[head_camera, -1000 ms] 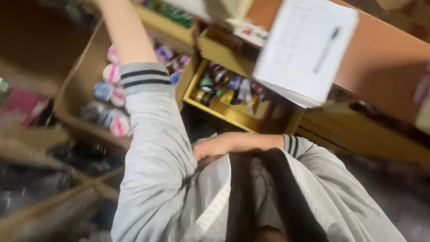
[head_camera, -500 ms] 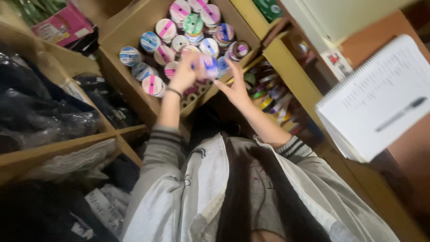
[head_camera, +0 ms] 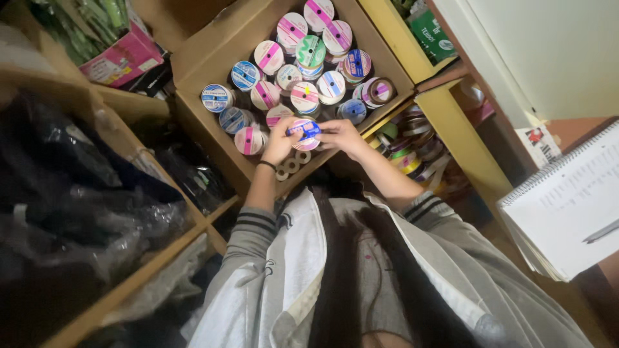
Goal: The person audits inventory by selecting individual spools of ribbon from boxes and drawers, checking them against a handwritten list, and writing notes on the list using a pen.
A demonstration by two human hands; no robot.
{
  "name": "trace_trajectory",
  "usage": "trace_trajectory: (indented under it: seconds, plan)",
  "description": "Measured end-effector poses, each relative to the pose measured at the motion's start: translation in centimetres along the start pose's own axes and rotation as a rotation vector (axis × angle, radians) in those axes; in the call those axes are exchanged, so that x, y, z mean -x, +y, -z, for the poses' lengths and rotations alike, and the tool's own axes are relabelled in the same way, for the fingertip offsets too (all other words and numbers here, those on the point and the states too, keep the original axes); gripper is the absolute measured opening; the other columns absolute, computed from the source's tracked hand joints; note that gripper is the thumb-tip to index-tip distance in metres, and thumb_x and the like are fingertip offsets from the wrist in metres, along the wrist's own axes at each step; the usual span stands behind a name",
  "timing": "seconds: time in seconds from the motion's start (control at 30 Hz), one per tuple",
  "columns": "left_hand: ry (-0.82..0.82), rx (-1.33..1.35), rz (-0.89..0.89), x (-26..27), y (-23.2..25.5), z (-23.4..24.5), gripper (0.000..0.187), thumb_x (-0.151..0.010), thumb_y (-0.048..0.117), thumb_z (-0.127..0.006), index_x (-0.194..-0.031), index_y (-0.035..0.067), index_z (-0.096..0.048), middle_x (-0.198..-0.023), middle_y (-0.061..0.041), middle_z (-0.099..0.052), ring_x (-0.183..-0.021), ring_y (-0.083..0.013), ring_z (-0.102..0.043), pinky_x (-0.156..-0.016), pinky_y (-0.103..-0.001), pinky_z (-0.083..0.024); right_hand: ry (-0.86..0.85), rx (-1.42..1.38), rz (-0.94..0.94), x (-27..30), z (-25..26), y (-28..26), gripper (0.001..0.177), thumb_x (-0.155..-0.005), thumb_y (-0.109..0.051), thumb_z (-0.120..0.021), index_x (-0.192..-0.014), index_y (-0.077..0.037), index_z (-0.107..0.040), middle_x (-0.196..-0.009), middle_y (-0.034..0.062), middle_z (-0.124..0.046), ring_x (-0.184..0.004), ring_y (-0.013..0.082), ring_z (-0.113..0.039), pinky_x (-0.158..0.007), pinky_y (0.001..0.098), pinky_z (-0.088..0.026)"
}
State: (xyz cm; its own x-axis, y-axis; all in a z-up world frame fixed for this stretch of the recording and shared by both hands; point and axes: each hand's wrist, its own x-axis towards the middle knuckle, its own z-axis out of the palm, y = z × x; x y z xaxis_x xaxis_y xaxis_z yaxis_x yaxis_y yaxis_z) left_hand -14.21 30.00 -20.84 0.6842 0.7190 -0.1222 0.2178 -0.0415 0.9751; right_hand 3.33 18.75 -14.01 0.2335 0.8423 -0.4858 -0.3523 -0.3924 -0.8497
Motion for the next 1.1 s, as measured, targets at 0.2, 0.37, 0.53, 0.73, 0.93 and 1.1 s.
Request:
trace_trajectory:
  seconds: [0.2,0.37,0.53,0.73,0.93,1.1]
  plan:
    - [0.020,0.118,0.183,-3.3,-2.6,0.3,0.037,-0.086,0.012,-0.075,-0.120,0.007,-0.063,-0.113,-0.017,-0.060,-0.108,-0.0317,-0.060,-0.087,-0.043,-0.054,0.062,-0.097,-0.037,-3.7,0.1,1.1,0.040,-0.074,-0.002,-0.083,-0.111,0.003,-0.068,-0.101,0.0220,-0.068,-0.083,0.0320,-0.072,-0.067,0.0452,-0.063]
    - [0.041,0.340,0.409,-5.3,2.0,-0.5,0.045,-0.094,0.022,-0.069,-0.134,0.008,-0.051,-0.127,-0.022,-0.053,-0.107,-0.0359,-0.061,-0.072,-0.046,-0.063,0.196,-0.260,-0.077,-6.5,1.7,2.6,0.038,-0.076,0.002,-0.079,-0.112,0.007,-0.065,-0.101,0.0223,-0.065,-0.084,0.0351,-0.072,-0.071,0.0488,-0.062]
    - [0.163,0.354,0.407,-8.2,-4.5,-0.7,0.041,-0.099,0.016,-0.061,-0.135,0.003,-0.046,-0.137,-0.024,-0.045,-0.115,-0.0379,-0.059,-0.076,-0.051,-0.061,0.585,-0.683,-0.133,-11.0,5.0,4.7,0.026,-0.079,0.005,-0.072,-0.103,0.002,-0.064,-0.092,0.0158,-0.062,-0.088,0.0384,-0.069,-0.083,0.0603,-0.058]
    - [0.122,0.141,0.366,-7.6,-3.9,1.1,0.038,-0.094,0.003,-0.047,-0.129,0.016,-0.057,-0.102,-0.015,-0.068,-0.069,-0.0170,-0.070,-0.064,-0.026,-0.064,0.791,-0.755,-0.079,-19.6,8.8,13.3,0.033,-0.081,0.004,-0.076,-0.111,0.000,-0.062,-0.097,0.0120,-0.058,-0.093,0.0376,-0.066,-0.087,0.0632,-0.057]
    - [0.149,0.037,0.192,-5.8,-2.7,2.4,0.036,-0.088,-0.001,-0.060,-0.122,0.009,-0.064,-0.118,-0.016,-0.058,-0.100,-0.0309,-0.066,-0.081,-0.039,-0.059,0.953,-0.701,-0.143,-22.0,7.4,13.3,0.027,-0.072,0.003,-0.082,-0.090,-0.004,-0.063,-0.082,0.0060,-0.054,-0.081,0.0294,-0.065,-0.075,0.0524,-0.064]
    - [0.145,-0.057,0.150,-5.2,-3.8,2.0,0.034,-0.087,0.004,-0.064,-0.120,0.014,-0.067,-0.115,-0.011,-0.059,-0.108,-0.0285,-0.061,-0.093,-0.038,-0.051,1.017,-0.625,-0.194,-22.7,7.5,14.0,0.036,-0.070,0.002,-0.083,-0.093,-0.006,-0.056,-0.089,0.0095,-0.052,-0.081,0.0349,-0.062,-0.068,0.0568,-0.064]
